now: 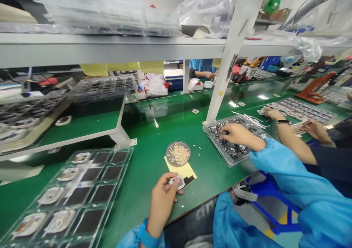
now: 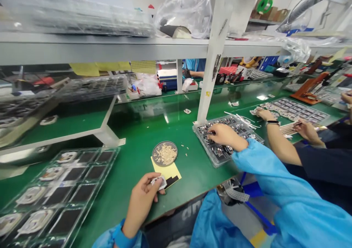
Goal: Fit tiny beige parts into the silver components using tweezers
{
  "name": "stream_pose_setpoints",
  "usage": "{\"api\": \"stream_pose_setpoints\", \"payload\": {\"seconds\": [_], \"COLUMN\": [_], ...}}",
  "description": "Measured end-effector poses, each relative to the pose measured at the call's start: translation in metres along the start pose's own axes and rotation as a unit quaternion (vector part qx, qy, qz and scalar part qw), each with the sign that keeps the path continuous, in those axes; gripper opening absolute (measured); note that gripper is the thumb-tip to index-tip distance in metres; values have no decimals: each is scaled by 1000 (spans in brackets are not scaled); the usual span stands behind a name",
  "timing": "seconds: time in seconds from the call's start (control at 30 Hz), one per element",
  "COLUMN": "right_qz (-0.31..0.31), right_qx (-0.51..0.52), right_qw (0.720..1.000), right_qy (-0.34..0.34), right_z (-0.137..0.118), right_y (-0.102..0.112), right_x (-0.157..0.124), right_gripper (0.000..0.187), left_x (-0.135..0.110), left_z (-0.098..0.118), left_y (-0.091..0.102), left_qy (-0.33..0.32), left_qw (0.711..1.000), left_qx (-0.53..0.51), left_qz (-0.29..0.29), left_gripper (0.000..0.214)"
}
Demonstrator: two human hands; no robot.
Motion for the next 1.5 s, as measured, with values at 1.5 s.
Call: {"api": "stream_pose_setpoints", "payload": {"seconds": [1.5], "right_qz": [-224], "right_qx": [544], "right_qw": [806], "right_qy": [66], "right_z": [-172], "right_y": [-110], "right_x": [19], "right_gripper": [38], "left_x": [-2], "left_z": [9], "left_y": [10], "left_qy": [-92], "left_qw": [990], "left_qx": [-48], "left_qz": [93], "left_gripper": [35]}}
Point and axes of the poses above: each hand's wrist, its own x-axis towards the middle knuckle, its own y-axis out of the back of the hand, z = x × y, the point moved 4 cm from there along x, towards the middle knuckle, and after that the axes turned 12 degrees about -z, right-handed, at the moved point
